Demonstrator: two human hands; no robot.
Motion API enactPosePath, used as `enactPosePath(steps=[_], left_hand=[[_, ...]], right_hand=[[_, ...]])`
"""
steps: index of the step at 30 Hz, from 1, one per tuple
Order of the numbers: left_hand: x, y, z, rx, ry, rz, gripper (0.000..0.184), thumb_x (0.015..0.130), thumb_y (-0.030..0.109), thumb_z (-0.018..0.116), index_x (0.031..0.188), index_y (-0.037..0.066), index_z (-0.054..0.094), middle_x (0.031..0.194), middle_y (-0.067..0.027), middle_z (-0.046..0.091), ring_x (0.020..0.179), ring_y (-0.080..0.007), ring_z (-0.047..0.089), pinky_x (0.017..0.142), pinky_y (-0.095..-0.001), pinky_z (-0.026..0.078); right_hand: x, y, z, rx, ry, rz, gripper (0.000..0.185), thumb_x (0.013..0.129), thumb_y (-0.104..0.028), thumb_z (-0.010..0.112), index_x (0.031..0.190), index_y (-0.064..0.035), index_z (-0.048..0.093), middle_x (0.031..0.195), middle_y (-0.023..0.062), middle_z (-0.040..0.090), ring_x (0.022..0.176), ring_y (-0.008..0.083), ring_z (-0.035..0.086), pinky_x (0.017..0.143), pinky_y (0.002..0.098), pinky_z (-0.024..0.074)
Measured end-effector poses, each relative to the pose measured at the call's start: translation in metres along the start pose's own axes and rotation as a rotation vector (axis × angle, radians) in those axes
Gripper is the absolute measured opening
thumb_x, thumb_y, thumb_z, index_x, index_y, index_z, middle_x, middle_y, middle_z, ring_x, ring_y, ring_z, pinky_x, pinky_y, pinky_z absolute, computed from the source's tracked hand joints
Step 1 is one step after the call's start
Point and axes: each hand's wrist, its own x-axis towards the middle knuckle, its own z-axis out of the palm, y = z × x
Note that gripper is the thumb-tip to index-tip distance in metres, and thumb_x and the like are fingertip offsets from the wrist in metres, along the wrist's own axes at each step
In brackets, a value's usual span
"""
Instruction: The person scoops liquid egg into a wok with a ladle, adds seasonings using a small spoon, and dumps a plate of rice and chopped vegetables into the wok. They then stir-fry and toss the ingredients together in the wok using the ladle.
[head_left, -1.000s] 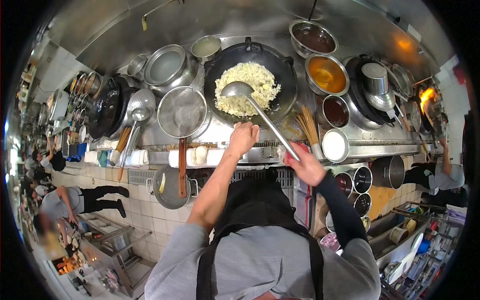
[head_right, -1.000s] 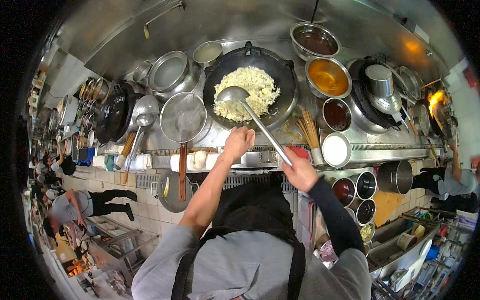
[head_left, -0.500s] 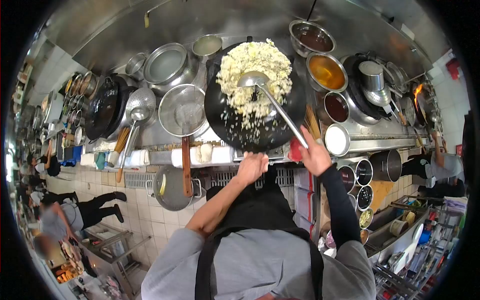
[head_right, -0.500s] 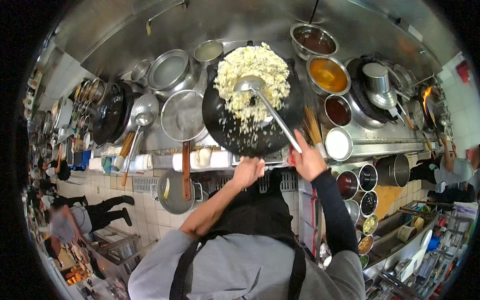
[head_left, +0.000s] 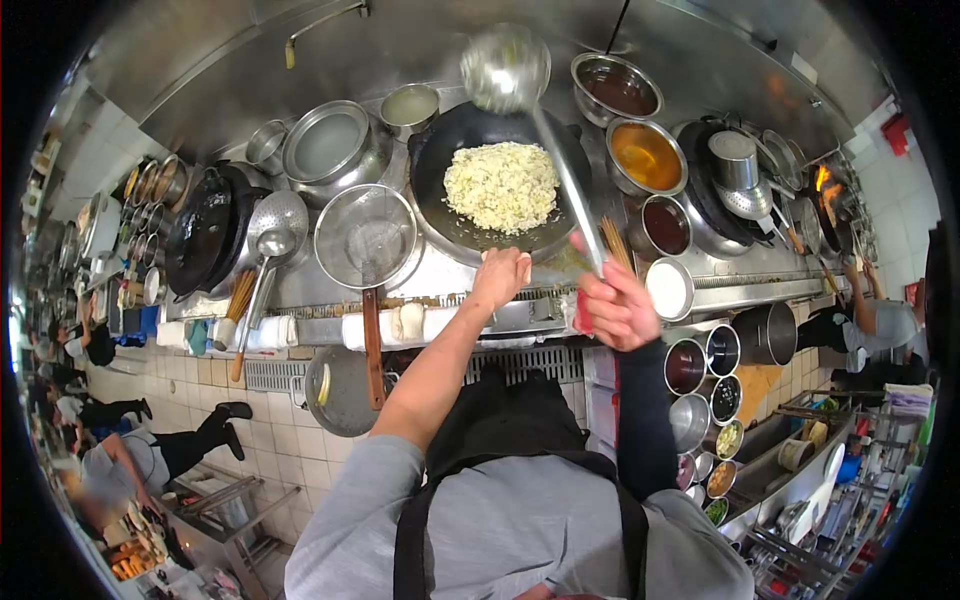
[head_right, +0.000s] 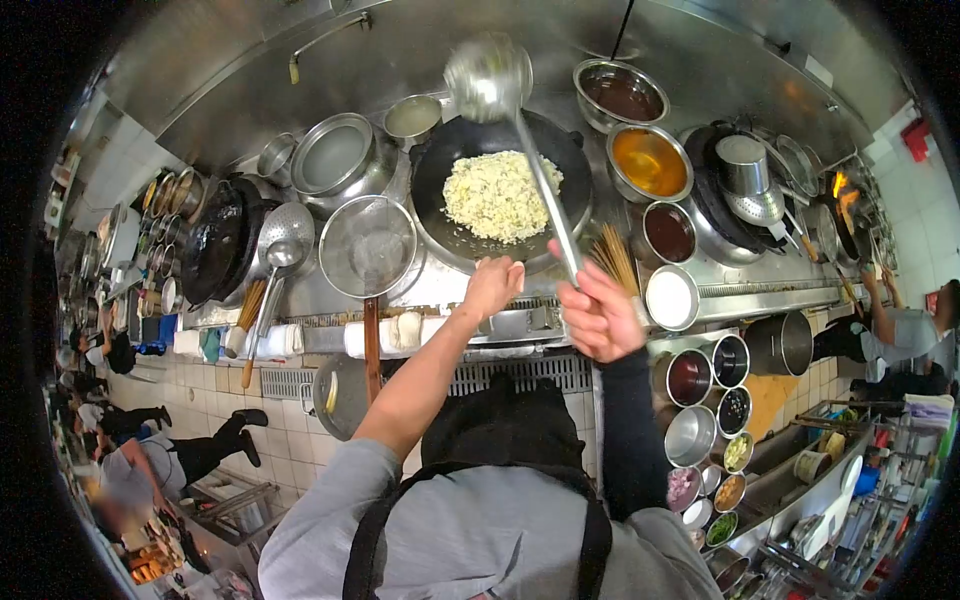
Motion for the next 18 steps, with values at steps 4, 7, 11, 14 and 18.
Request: enactPosePath(steps=[4,7,11,14,18], left_hand=[[0.003,-0.008,0.016,0.043,0.111,0.088,0.033,0.107,0.032,0.053,0.096,0.003,0.065,0.096,-0.0208,0.069,0.096,-0.0451,0.059,0.093,-0.0524,0.047],[0.003,-0.011,0.021,0.052,0.091,0.086,0.031,0.106,0.028,0.053,0.096,0.002,0.064,0.100,-0.0213,0.068,0.100,-0.0440,0.059,0.094,-0.0521,0.046],[-0.002,-0.005,0.016,0.043,0.071,0.080,0.029,0.105,0.027,0.056,0.099,0.001,0.063,0.102,-0.0216,0.065,0.101,-0.0440,0.057,0.093,-0.0521,0.047],[0.004,-0.011,0.022,0.030,0.117,0.084,0.028,0.105,0.027,0.056,0.099,0.000,0.063,0.103,-0.0214,0.064,0.101,-0.0435,0.056,0.093,-0.0519,0.047],[-0.002,-0.010,0.024,0.074,0.117,0.080,0.030,0.106,0.028,0.054,0.101,0.000,0.063,0.105,-0.0216,0.064,0.104,-0.0426,0.057,0.096,-0.0509,0.047]], right_hand=[[0.064,0.047,-0.178,0.490,0.381,0.178,0.031,0.111,-0.020,0.053,0.137,-0.0039,0.054,0.082,0.0011,0.050,0.054,0.0059,0.042,0.037,0.0231,0.0342],[0.087,0.052,-0.145,-0.707,0.657,0.118,0.026,0.108,-0.018,0.056,0.133,-0.0089,0.055,0.076,0.0004,0.050,0.050,0.0093,0.043,0.038,0.0282,0.0374],[0.056,0.049,-0.052,-1.037,0.613,0.079,0.023,0.107,-0.016,0.055,0.129,-0.0095,0.056,0.073,-0.0015,0.052,0.048,0.0093,0.045,0.039,0.0279,0.0376],[0.047,0.039,-0.071,-0.320,0.542,0.207,0.019,0.108,-0.017,0.055,0.124,-0.0077,0.055,0.073,-0.0030,0.052,0.048,0.0070,0.043,0.038,0.0262,0.0352],[0.105,0.032,-0.154,-0.479,0.626,0.122,0.009,0.106,-0.016,0.059,0.109,-0.0089,0.053,0.072,-0.0005,0.051,0.047,0.0083,0.041,0.035,0.0275,0.0338]])
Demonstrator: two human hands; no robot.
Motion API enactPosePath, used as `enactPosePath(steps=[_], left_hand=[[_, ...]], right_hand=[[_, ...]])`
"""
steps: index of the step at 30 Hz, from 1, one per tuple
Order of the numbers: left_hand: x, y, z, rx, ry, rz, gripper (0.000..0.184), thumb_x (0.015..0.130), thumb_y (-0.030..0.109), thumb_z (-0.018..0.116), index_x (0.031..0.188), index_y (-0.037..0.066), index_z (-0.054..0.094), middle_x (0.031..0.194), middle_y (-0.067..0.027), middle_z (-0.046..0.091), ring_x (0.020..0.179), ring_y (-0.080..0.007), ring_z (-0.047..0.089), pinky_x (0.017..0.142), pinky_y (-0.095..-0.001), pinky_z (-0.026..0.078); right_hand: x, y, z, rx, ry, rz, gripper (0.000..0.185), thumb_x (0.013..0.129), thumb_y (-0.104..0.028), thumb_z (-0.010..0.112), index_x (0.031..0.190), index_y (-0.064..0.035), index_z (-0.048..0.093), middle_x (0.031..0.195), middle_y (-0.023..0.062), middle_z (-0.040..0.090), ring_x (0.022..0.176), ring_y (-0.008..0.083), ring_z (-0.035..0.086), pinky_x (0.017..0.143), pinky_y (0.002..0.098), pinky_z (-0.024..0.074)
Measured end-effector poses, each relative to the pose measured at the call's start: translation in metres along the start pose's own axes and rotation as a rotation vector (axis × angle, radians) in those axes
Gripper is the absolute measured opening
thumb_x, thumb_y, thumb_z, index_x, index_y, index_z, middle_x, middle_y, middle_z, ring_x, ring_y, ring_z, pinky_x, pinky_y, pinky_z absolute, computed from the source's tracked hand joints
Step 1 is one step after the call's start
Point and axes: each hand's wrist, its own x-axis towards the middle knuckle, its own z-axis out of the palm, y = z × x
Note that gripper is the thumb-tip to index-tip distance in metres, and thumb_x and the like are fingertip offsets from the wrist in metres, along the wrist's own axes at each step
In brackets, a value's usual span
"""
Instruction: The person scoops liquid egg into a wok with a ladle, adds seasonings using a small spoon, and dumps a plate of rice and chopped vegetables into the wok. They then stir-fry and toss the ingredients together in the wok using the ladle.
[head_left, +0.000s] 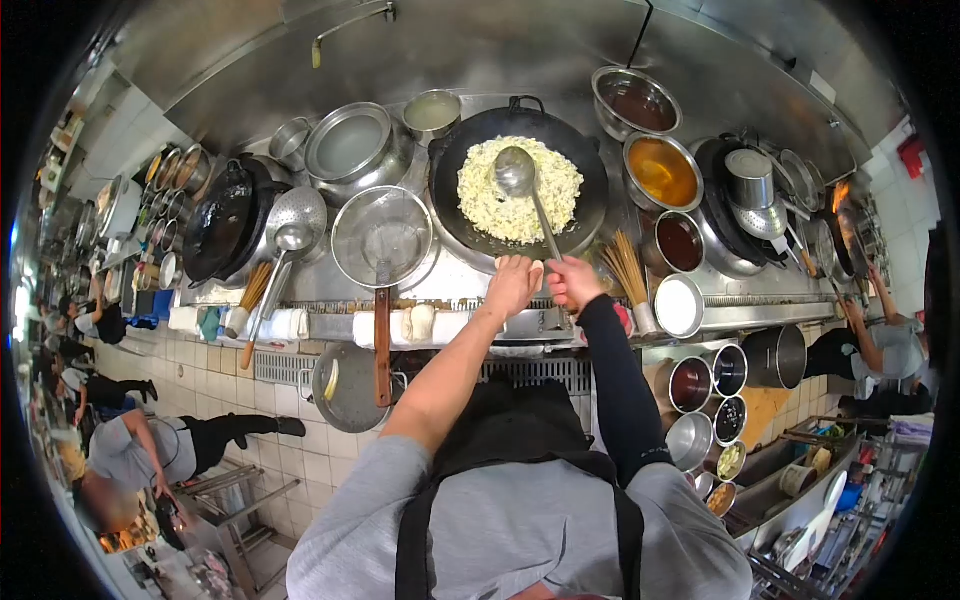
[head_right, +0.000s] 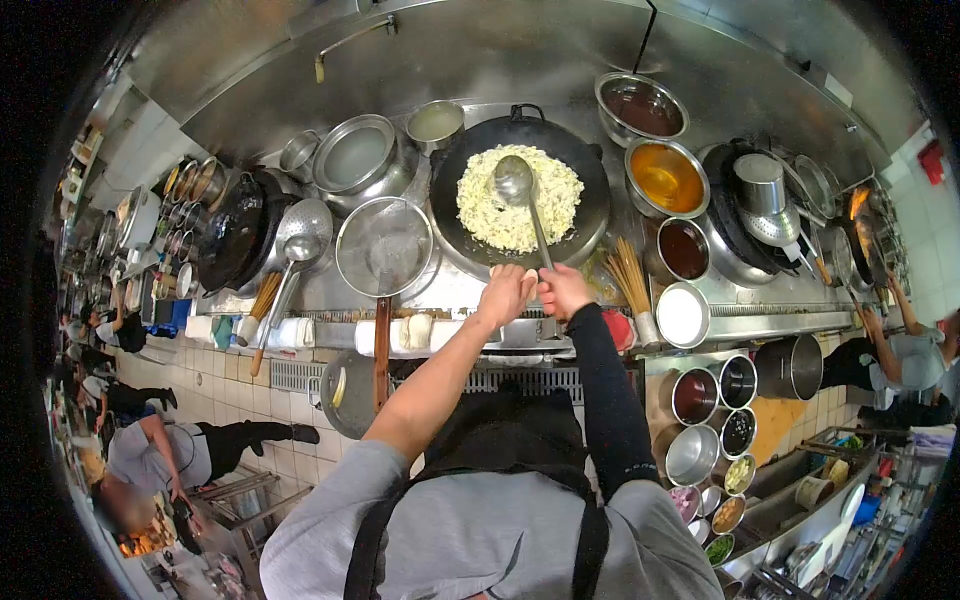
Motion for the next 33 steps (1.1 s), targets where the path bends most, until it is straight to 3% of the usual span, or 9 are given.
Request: enactPosePath(steps=[2,8,11,13,16,21,28,32,33], left_hand=[[-0.001,0.002,-0.001,0.009,-0.016,-0.022,0.030,0.106,0.028,0.054,0.103,0.000,0.063,0.105,-0.0214,0.064,0.106,-0.0426,0.057,0.096,-0.0504,0.047],[-0.001,0.004,0.003,0.012,0.013,-0.033,0.028,0.105,0.027,0.056,0.105,0.001,0.065,0.107,-0.0209,0.063,0.107,-0.0421,0.057,0.097,-0.0500,0.047],[-0.001,0.006,0.000,0.014,0.026,-0.086,0.027,0.104,0.027,0.058,0.104,0.002,0.066,0.109,-0.0203,0.062,0.107,-0.0421,0.056,0.097,-0.0500,0.048],[0.000,0.012,-0.001,0.007,0.054,-0.096,0.027,0.105,0.026,0.058,0.104,0.001,0.065,0.106,-0.0209,0.062,0.105,-0.0423,0.056,0.095,-0.0514,0.047],[-0.006,0.011,0.007,-0.001,0.075,-0.098,0.026,0.104,0.027,0.060,0.105,0.002,0.065,0.106,-0.0199,0.061,0.105,-0.0426,0.054,0.095,-0.0506,0.046],[-0.004,0.024,0.008,0.123,0.204,-0.149,0.022,0.100,0.027,0.065,0.109,0.007,0.069,0.113,-0.0137,0.063,0.117,-0.0385,0.053,0.101,-0.0531,0.043],[-0.002,0.045,0.012,0.250,0.292,-0.210,0.022,0.099,0.024,0.065,0.112,0.007,0.069,0.116,-0.0123,0.066,0.120,-0.0354,0.056,0.107,-0.0562,0.039],[0.002,0.037,0.014,0.210,0.277,-0.236,0.021,0.099,0.026,0.067,0.108,0.007,0.069,0.110,-0.0132,0.067,0.117,-0.0356,0.059,0.105,-0.0506,0.044],[0.001,0.038,0.016,0.206,0.296,-0.233,0.021,0.099,0.026,0.067,0.107,0.007,0.070,0.110,-0.0136,0.067,0.117,-0.0354,0.059,0.105,-0.0503,0.044]], right_hand=[[-0.028,-0.014,0.050,-0.647,0.201,-0.256,0.010,0.106,-0.015,0.059,0.104,-0.0090,0.051,0.072,0.0003,0.051,0.047,0.0089,0.041,0.036,0.0276,0.0344],[0.023,-0.024,0.001,0.352,-0.248,0.181,0.007,0.105,-0.014,0.058,0.104,-0.0084,0.053,0.071,0.0013,0.053,0.051,0.0100,0.049,0.038,0.0303,0.0386],[0.026,0.003,-0.004,-0.642,0.076,-0.376,0.013,0.106,-0.014,0.051,0.114,-0.0050,0.056,0.072,0.0021,0.054,0.052,0.0115,0.051,0.039,0.0310,0.0395],[-0.062,-0.031,0.041,-0.766,0.093,-0.233,0.023,0.104,-0.011,0.047,0.124,-0.0046,0.056,0.072,0.0012,0.054,0.049,0.0117,0.049,0.038,0.0308,0.0384],[-0.026,-0.022,-0.023,0.225,-0.205,0.273,0.032,0.105,-0.010,0.051,0.137,-0.0092,0.053,0.067,-0.0038,0.048,0.044,0.0093,0.040,0.035,0.0303,0.0343],[-0.085,-0.026,-0.041,-0.453,-0.082,-0.158,0.044,0.106,-0.009,0.052,0.149,-0.0086,0.043,0.065,-0.0028,0.044,0.044,0.0091,0.041,0.036,0.0281,0.0321],[-0.058,-0.023,-0.152,0.619,-0.339,0.338,0.033,0.111,-0.024,0.054,0.142,-0.0139,0.055,0.071,-0.0035,0.045,0.047,0.0033,0.037,0.036,0.0208,0.0250],[-0.056,-0.040,-0.053,-0.559,0.034,-0.157,0.022,0.108,-0.015,0.059,0.130,-0.0156,0.055,0.076,-0.0023,0.048,0.050,0.0049,0.038,0.038,0.0235,0.0303],[-0.066,-0.049,-0.054,-0.369,-0.040,-0.047,0.024,0.108,-0.015,0.058,0.131,-0.0152,0.054,0.075,-0.0023,0.049,0.049,0.0055,0.039,0.038,0.0243,0.0305]])
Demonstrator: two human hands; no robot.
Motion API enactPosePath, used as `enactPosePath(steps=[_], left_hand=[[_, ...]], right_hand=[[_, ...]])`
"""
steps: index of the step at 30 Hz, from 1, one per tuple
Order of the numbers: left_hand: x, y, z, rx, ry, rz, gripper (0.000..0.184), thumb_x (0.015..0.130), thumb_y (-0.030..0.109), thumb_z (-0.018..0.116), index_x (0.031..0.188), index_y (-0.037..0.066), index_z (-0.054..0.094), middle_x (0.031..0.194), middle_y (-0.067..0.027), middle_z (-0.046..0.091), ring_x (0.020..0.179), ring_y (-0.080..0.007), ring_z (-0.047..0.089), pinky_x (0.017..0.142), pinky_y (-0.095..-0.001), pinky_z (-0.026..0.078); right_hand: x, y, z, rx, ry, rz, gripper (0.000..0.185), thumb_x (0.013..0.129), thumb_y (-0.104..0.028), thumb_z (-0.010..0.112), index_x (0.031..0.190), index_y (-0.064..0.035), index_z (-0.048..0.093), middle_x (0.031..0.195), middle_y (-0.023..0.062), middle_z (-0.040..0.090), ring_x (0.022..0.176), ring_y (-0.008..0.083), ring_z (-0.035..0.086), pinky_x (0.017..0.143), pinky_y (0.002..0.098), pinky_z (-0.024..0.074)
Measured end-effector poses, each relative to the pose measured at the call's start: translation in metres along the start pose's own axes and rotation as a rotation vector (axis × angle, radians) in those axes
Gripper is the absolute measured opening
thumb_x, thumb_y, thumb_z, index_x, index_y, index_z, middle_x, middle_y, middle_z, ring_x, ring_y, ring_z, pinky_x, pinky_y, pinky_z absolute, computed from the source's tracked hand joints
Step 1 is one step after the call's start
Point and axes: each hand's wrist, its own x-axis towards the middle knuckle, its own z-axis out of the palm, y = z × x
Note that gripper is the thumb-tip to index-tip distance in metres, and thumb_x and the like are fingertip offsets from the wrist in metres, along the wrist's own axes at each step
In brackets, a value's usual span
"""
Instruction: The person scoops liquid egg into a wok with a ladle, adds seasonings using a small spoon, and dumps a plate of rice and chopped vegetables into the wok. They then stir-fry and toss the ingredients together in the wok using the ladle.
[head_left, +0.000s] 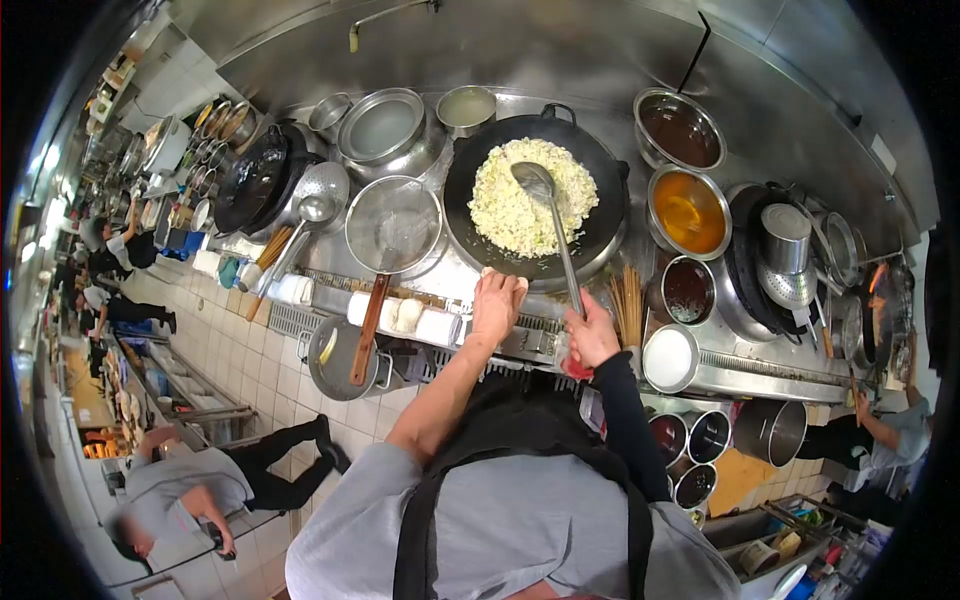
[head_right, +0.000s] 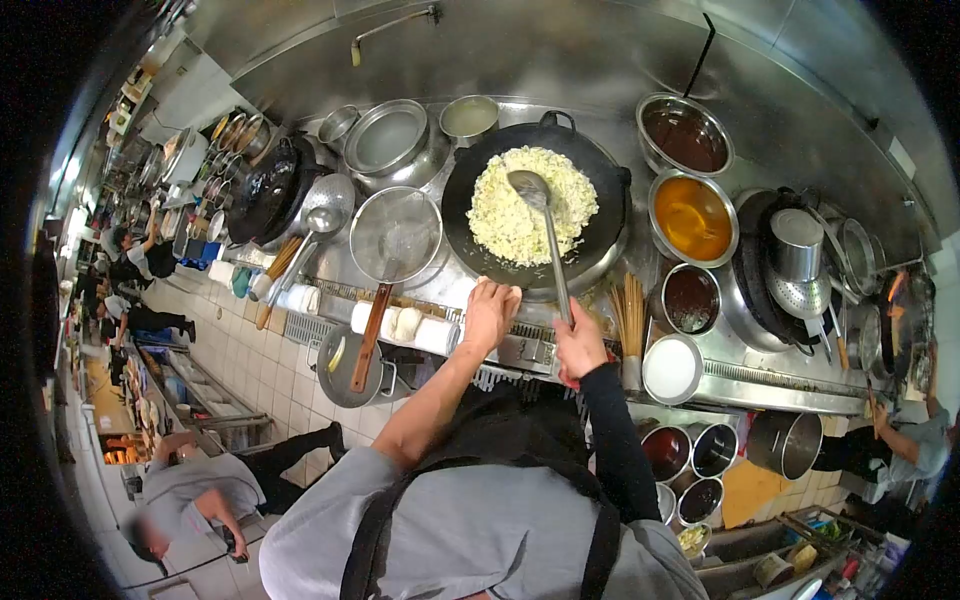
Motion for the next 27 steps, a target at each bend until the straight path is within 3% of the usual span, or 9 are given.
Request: enactPosePath(steps=[5,6,10,15,16,19,20,22,27], left_hand=[[-0.006,0.004,-0.003,-0.060,0.050,-0.017,0.019,0.097,0.020,0.069,0.108,0.004,0.069,0.115,-0.0172,0.067,0.120,-0.0390,0.058,0.105,-0.0499,0.046],[-0.006,0.003,-0.005,-0.087,0.046,-0.012,0.019,0.096,0.017,0.069,0.110,0.003,0.069,0.117,-0.0174,0.066,0.122,-0.0396,0.058,0.106,-0.0502,0.046],[-0.014,-0.001,-0.011,-0.110,0.131,0.004,0.024,0.093,0.009,0.070,0.115,0.002,0.066,0.124,-0.0182,0.064,0.125,-0.0412,0.057,0.108,-0.0495,0.047],[-0.019,-0.008,-0.015,-0.155,0.166,-0.003,0.028,0.089,0.003,0.073,0.115,0.002,0.065,0.127,-0.0184,0.063,0.127,-0.0411,0.057,0.108,-0.0483,0.047],[-0.018,-0.007,-0.017,-0.160,0.170,0.003,0.027,0.087,0.001,0.072,0.114,0.002,0.065,0.126,-0.0184,0.063,0.127,-0.0411,0.057,0.108,-0.0480,0.047],[-0.018,-0.010,-0.017,-0.175,0.191,0.015,0.026,0.087,0.001,0.073,0.112,0.002,0.065,0.124,-0.0185,0.064,0.125,-0.0410,0.058,0.107,-0.0485,0.048],[-0.016,-0.010,-0.018,-0.171,0.163,0.013,0.026,0.087,0.003,0.073,0.112,0.002,0.065,0.123,-0.0185,0.064,0.123,-0.0409,0.058,0.106,-0.0487,0.048],[-0.012,-0.010,-0.026,-0.159,0.103,0.014,0.025,0.088,0.006,0.073,0.112,0.002,0.065,0.121,-0.0186,0.064,0.121,-0.0408,0.058,0.105,-0.0491,0.048],[0.009,-0.007,-0.042,-0.149,-0.170,0.076,0.024,0.097,0.023,0.068,0.109,0.002,0.067,0.116,-0.0200,0.066,0.114,-0.0424,0.059,0.101,-0.0492,0.049]], right_hand=[[0.041,0.041,-0.045,0.666,-0.380,0.320,0.029,0.108,-0.016,0.058,0.136,-0.0143,0.051,0.074,-0.0034,0.050,0.051,0.0052,0.041,0.038,0.0258,0.0318],[0.056,0.051,-0.037,0.351,-0.224,0.306,0.043,0.106,-0.021,0.061,0.146,-0.0123,0.049,0.080,0.0058,0.061,0.051,0.0159,0.052,0.044,0.0341,0.0438],[0.069,0.073,-0.005,-0.746,0.145,-0.860,0.060,0.100,-0.024,0.064,0.155,-0.0080,0.045,0.095,0.0253,0.071,0.069,0.0397,0.069,0.070,0.0455,0.0562],[-0.008,0.054,-0.054,-0.612,-0.218,-0.253,0.060,0.100,-0.018,0.062,0.157,-0.0118,0.046,0.085,0.0238,0.069,0.071,0.0376,0.071,0.068,0.0444,0.0556],[-0.008,0.083,-0.086,-0.883,-0.079,-0.712,0.063,0.098,-0.015,0.064,0.158,-0.0180,0.046,0.086,0.0248,0.070,0.078,0.0413,0.071,0.071,0.0463,0.0559],[-0.068,0.062,-0.165,-1.112,0.015,-0.273,0.070,0.092,-0.012,0.069,0.157,-0.0274,0.048,0.108,0.0248,0.073,0.090,0.0437,0.072,0.080,0.0498,0.0576],[-0.071,0.067,-0.193,-1.180,0.149,-0.636,0.069,0.092,-0.010,0.067,0.156,-0.0304,0.050,0.105,0.0207,0.073,0.089,0.0425,0.072,0.080,0.0512,0.0585],[-0.061,0.068,-0.240,-1.434,0.337,-0.426,0.072,0.092,-0.008,0.065,0.157,-0.0338,0.048,0.097,0.0176,0.071,0.083,0.0422,0.070,0.074,0.0539,0.0572],[0.044,0.084,-0.123,-1.060,0.305,-0.357,0.060,0.093,-0.017,0.063,0.152,-0.0145,0.049,0.093,0.0292,0.071,0.085,0.0490,0.069,0.075,0.0546,0.0549]])
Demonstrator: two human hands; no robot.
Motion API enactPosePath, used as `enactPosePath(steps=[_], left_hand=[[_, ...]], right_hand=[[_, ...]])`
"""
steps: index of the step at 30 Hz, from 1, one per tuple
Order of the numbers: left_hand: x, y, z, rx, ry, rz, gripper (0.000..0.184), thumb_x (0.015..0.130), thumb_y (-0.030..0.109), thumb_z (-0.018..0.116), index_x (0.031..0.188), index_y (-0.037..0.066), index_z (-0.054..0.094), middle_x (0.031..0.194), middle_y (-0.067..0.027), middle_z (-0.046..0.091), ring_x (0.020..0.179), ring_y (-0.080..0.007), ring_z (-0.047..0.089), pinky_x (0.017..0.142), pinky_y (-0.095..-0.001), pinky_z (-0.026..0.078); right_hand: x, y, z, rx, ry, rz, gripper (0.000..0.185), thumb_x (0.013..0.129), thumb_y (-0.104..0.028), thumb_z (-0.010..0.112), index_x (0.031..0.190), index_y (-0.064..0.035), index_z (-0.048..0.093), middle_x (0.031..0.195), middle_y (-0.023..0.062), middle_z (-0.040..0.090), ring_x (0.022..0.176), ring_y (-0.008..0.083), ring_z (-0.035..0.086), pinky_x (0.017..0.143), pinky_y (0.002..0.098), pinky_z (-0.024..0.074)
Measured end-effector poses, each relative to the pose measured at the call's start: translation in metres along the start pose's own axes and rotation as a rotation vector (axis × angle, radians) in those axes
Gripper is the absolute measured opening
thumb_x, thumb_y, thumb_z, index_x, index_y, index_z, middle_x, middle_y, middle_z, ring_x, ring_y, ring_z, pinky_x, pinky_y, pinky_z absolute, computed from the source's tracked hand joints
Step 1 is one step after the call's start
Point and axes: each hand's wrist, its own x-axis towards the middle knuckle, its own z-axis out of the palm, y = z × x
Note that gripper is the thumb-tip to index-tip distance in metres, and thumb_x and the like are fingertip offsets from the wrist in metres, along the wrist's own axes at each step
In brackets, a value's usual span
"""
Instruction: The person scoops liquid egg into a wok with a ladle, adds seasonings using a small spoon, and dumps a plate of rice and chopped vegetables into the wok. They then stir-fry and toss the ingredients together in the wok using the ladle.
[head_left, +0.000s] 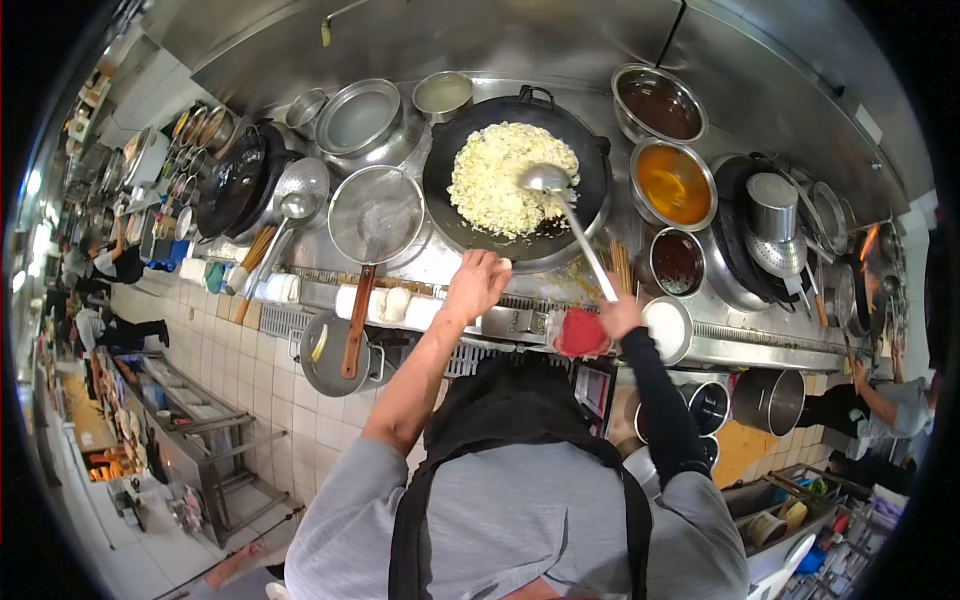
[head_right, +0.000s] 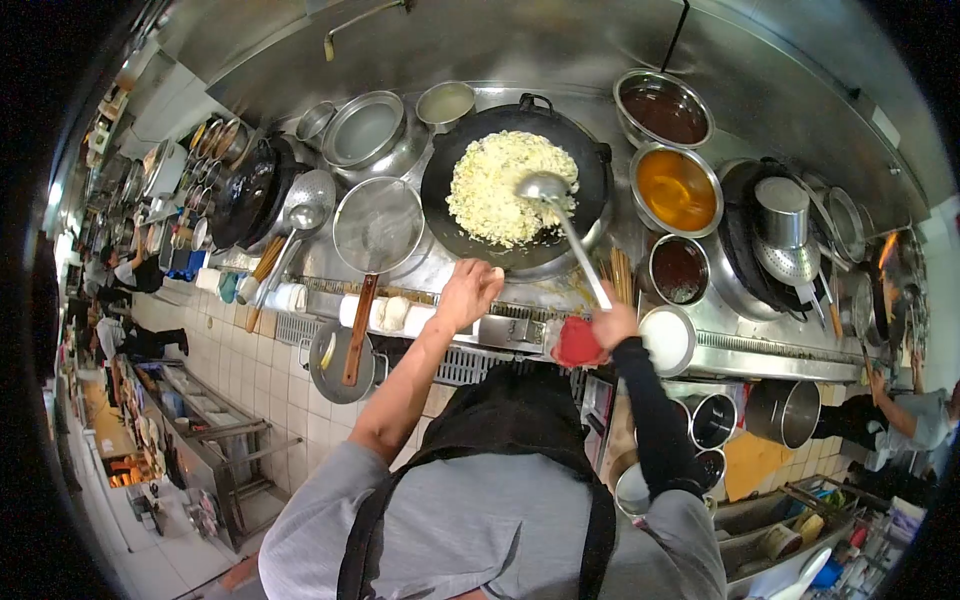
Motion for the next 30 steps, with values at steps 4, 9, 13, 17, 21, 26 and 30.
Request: enactPosePath(steps=[4,9,13,17,21,26,30], left_hand=[[0.017,-0.025,0.007,-0.004,-0.218,0.014,0.029,0.102,0.031,0.062,0.099,0.002,0.068,0.101,-0.0205,0.069,0.105,-0.0432,0.062,0.096,-0.0486,0.050],[-0.001,0.002,-0.008,0.016,-0.153,-0.020,0.031,0.102,0.031,0.063,0.088,0.004,0.066,0.087,-0.0179,0.069,0.093,-0.0443,0.063,0.087,-0.0509,0.050],[-0.018,0.068,-0.093,-0.125,-0.016,0.076,0.031,0.101,0.029,0.066,0.087,0.001,0.065,0.085,-0.0206,0.068,0.087,-0.0436,0.064,0.080,-0.0503,0.051],[-0.018,0.026,-0.029,-0.009,-0.169,0.026,0.035,0.104,0.031,0.064,0.089,-0.001,0.064,0.087,-0.0256,0.067,0.084,-0.0450,0.064,0.081,-0.0528,0.053],[-0.090,-0.005,0.037,0.001,-0.225,0.047,0.030,0.107,0.031,0.054,0.103,0.003,0.062,0.095,-0.0238,0.069,0.098,-0.0418,0.064,0.084,-0.0550,0.054],[-0.097,0.014,-0.014,-0.028,-0.236,0.115,0.029,0.106,0.032,0.057,0.098,0.004,0.063,0.091,-0.0218,0.070,0.095,-0.0403,0.065,0.086,-0.0537,0.051],[-0.023,0.000,-0.019,-0.046,-0.234,0.098,0.032,0.106,0.033,0.057,0.100,0.003,0.063,0.094,-0.0228,0.071,0.094,-0.0426,0.065,0.087,-0.0551,0.051]], right_hand=[[-0.022,-0.084,0.043,0.263,-0.119,-0.021,0.056,0.096,-0.018,0.062,0.148,-0.0031,0.050,0.102,0.0350,0.068,0.097,0.0515,0.068,0.082,0.0550,0.0538],[-0.116,-0.165,-0.064,0.246,-0.087,-0.380,0.056,0.101,-0.013,0.059,0.153,-0.0043,0.044,0.084,0.0193,0.065,0.078,0.0393,0.068,0.075,0.0479,0.0548],[-0.158,-0.209,-0.171,0.769,-0.639,0.385,0.049,0.109,-0.014,0.054,0.157,-0.0165,0.045,0.071,-0.0050,0.046,0.048,0.0062,0.043,0.041,0.0247,0.0402],[-0.109,-0.166,-0.127,0.599,-0.663,0.357,0.021,0.108,-0.017,0.055,0.126,-0.0076,0.059,0.069,-0.0045,0.048,0.042,0.0058,0.044,0.036,0.0249,0.0340],[-0.077,-0.130,-0.027,0.003,0.084,-0.208,0.044,0.098,-0.021,0.065,0.136,-0.0006,0.056,0.083,0.0251,0.071,0.069,0.0436,0.068,0.067,0.0534,0.0536],[-0.133,-0.180,-0.064,-0.068,-0.006,-0.049,0.055,0.095,-0.016,0.067,0.146,0.0007,0.052,0.110,0.0328,0.070,0.097,0.0490,0.070,0.085,0.0522,0.0562],[-0.162,-0.193,-0.153,0.042,-0.190,-0.044,0.053,0.092,-0.011,0.070,0.143,-0.0002,0.058,0.120,0.0286,0.070,0.119,0.0411,0.068,0.101,0.0410,0.0521]])
